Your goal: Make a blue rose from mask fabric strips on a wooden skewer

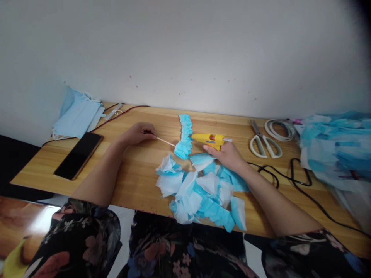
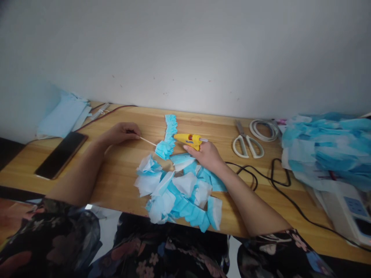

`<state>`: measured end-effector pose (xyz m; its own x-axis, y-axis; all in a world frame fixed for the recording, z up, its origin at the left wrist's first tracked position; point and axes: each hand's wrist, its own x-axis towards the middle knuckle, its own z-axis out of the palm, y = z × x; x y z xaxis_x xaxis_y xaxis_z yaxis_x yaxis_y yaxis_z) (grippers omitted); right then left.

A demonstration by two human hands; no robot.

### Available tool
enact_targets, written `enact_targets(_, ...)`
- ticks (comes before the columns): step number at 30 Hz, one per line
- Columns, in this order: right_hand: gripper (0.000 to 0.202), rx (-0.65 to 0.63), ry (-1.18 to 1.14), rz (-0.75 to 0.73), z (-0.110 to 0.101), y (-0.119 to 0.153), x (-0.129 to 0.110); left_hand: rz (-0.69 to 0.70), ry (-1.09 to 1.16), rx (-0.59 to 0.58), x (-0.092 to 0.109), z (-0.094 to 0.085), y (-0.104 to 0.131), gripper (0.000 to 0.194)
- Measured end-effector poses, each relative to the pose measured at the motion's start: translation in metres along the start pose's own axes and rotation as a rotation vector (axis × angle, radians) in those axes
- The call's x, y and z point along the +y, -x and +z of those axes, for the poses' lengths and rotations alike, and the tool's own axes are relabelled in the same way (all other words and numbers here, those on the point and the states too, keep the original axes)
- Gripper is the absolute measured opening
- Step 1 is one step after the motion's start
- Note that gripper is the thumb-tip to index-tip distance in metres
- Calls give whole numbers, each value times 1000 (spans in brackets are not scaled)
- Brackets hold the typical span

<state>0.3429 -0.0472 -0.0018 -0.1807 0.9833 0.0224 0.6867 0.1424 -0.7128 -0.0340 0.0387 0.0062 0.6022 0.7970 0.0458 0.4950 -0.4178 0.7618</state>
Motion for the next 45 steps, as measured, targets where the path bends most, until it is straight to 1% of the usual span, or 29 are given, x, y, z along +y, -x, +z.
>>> enact_targets(7,35,1,23,-25,-1,0,-1,6,-15,-1,-2,0,0,26)
enact_targets(12,36,4,101,4,-3,3,-1,-9,-17,13,-1,1,0,26)
enact_targets(15,37,-3,89,-18,-6,4,1,-5,-26,14,-1,1,0,26)
enact_targets(18,37,-22,30,-39,-10,4,4,-2,-26,15,-1,1,0,26)
enact_targets(23,40,-34,-150,-55,-14,2,9,-3,-31,9,-1,1,0,26)
enact_targets(29,49,11,-277,66,-12,-2,19,-5,-25,16,-3,1,0,27)
enact_targets(36,47,41,-320,36,-7,-2,23,-7,3,29,-3,3,1,27)
enact_targets(40,47,44,-341,39,-7,-2,21,-15,13,63,-6,6,2,28)
enact_targets(45,50,45,-328,23,-8,-1,18,-17,-1,71,-9,7,1,27)
